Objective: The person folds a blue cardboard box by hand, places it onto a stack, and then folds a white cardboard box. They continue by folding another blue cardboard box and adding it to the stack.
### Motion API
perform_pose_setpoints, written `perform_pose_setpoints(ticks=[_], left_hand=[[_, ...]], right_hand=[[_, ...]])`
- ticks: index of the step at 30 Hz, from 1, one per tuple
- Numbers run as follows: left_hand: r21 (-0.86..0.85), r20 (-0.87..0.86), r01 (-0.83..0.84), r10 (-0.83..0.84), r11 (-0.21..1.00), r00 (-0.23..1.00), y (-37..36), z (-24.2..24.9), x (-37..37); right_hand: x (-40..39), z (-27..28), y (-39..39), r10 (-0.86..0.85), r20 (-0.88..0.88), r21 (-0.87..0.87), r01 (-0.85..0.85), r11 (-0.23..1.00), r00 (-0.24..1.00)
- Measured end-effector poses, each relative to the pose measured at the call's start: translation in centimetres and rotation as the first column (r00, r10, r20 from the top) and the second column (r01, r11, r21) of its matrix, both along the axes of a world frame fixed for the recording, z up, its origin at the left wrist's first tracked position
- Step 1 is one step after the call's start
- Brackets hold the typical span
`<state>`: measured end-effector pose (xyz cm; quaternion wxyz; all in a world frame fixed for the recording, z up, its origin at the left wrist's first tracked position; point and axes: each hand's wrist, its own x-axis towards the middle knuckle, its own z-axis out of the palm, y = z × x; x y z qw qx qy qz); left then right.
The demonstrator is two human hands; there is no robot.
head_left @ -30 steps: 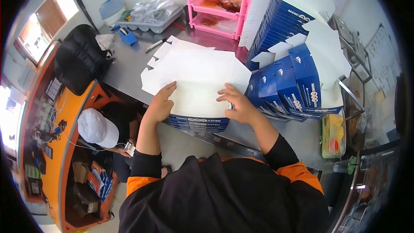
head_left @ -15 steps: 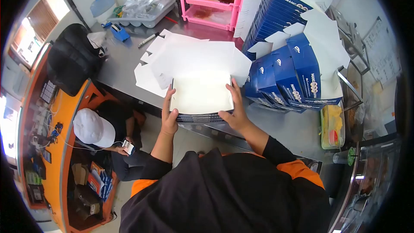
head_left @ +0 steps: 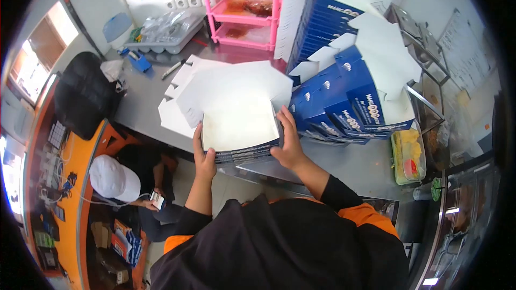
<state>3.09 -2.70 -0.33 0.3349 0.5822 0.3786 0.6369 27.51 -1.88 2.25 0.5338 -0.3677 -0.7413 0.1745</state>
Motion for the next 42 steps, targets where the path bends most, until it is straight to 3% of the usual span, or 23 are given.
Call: perform_pose_setpoints(ticks=[2, 3, 5, 7, 10, 11, 14, 16, 18, 21, 23, 26, 27, 28, 29, 30, 32, 34, 35, 37, 38, 39, 42], left_hand=[[0.062, -0.049, -0.029, 0.032, 0.998, 0.998, 0.0, 0.6, 0.1], [0.063, -0.041, -0.037, 0.039, 0.997, 0.998, 0.1, 0.5, -0.2], [0.082, -0.031, -0.088, 0.091, 0.993, 0.995, 0.2, 1.6, -0.8], [0.136, 0.047, -0.174, 0.169, 0.975, 0.985, 0.2, 3.7, -0.6], [0.321, 0.072, -0.22, 0.208, 0.921, 0.975, 0.2, 6.6, 0.9], [0.379, 0.063, -0.23, 0.223, 0.896, 0.973, 0.0, 7.7, 1.5], [0.28, -0.003, 0.029, -0.029, 0.959, 1.0, -0.6, 11.0, 4.4], [0.059, 0.178, 0.334, -0.339, 0.941, 0.924, -2.2, 15.4, 7.5], [-0.01, 0.39, 0.552, -0.505, 0.834, 0.77, -1.7, 16.8, 8.9], [-0.027, 0.434, 0.496, -0.437, 0.868, 0.788, -1.8, 17.2, 9.7], [-0.085, 0.507, 0.336, -0.25, 0.938, 0.825, -3.1, 17.5, 9.5], [-0.165, 0.605, 0.284, -0.13, 0.945, 0.785, -2.9, 15.3, 6.3], [-0.193, 0.666, 0.318, -0.114, 0.928, 0.738, -3.9, 16.3, 5.5], [-0.203, 0.681, 0.327, -0.106, 0.923, 0.724, -4.4, 16.3, 4.4], [-0.211, 0.696, 0.34, -0.103, 0.916, 0.711, -4.8, 16.3, 3.5], [-0.221, 0.708, 0.357, -0.102, 0.908, 0.698, -5.1, 16.2, 2.7], [-0.317, 0.561, 0.287, -0.065, 0.904, 0.825, -5.1, 16.0, 1.7], [-0.37, 0.434, 0.236, -0.058, 0.899, 0.899, -4.4, 15.3, 1.2], [-0.369, 0.405, 0.207, -0.044, 0.906, 0.913, -3.8, 14.6, 0.9], [-0.388, -0.133, -0.052, 0.0, 0.92, 0.991, -2.3, 13.5, 0.0], [-0.349, -0.399, -0.176, 0.025, 0.92, 0.917, -1.5, 12.8, -0.5], [-0.303, -0.399, -0.246, 0.112, 0.921, 0.91, -0.2, 11.5, -0.5], [-0.268, -0.693, -0.35, 0.073, 0.898, 0.718, 2.3, 11.9, -2.3]], right_hand=[[1.8, 3.4, -2.1, 0.078, -0.058, 0.144, -0.069, 0.987, 0.995], [3.8, 7.0, -4.0, -0.11, 0.125, 0.332, 0.063, 0.941, 0.986], [7.6, 10.5, -6.5, -0.465, -0.057, 0.431, 0.442, 0.787, 0.883], [10.5, 15.6, -7.7, -0.78, -0.096, 0.463, 0.722, 0.515, 0.618], [14.1, 15.3, -5.7, -0.765, 0.532, 0.316, 0.754, 0.576, 0.362], [14.8, 14.8, -5.7, -0.758, 0.49, 0.309, 0.728, 0.612, 0.43], [13.8, 15.5, -4.2, -0.662, 0.395, 0.393, 0.535, 0.748, 0.637], [10.9, 18.2, -6.0, -0.551, 0.41, 0.528, 0.303, 0.793, 0.727], [8.2, 19.8, -6.9, -0.467, 0.562, 0.544, 0.121, 0.831, 0.683], [4.9, 19.4, -6.8, -0.329, 0.686, 0.489, -0.077, 0.869, 0.649], [4.1, 18.3, -6.6, -0.244, 0.784, 0.406, -0.174, 0.897, 0.571], [3.3, 18.0, -6.4, -0.223, 0.576, 0.434, -0.064, 0.898, 0.787], [4.0, 16.9, -5.4, -0.331, 0.461, 0.56, 0.019, 0.828, 0.823], [3.8, 16.2, -4.5, -0.096, 0.273, 0.349, -0.005, 0.937, 0.957], [3.5, 15.6, -3.7, 0.098, 0.017, 0.127, -0.099, 0.987, 0.995], [2.9, 15.0, -3.2, 0.218, -0.273, -0.075, -0.247, 0.966, 0.937], [2.2, 13.0, -3.1, 0.268, -0.428, -0.375, -0.44, 0.816, 0.863], [1.6, 11.5, -3.0, 0.245, -0.562, -0.597, -0.593, 0.541, 0.79], [1.0, 11.0, -2.7, 0.191, -0.565, -0.605, -0.56, 0.565, 0.803], [-0.2, 10.3, -2.2, 0.072, -0.569, -0.624, -0.487, 0.611, 0.819], [-0.4, 10.1, -1.8, 0.043, -0.544, -0.654, -0.456, 0.604, 0.838], [-0.4, 10.0, -1.3, 0.015, -0.516, -0.684, -0.422, 0.594, 0.857], [-1.1, 9.7, -0.2, -0.026, -0.511, -0.723, -0.414, 0.553, 0.859]])
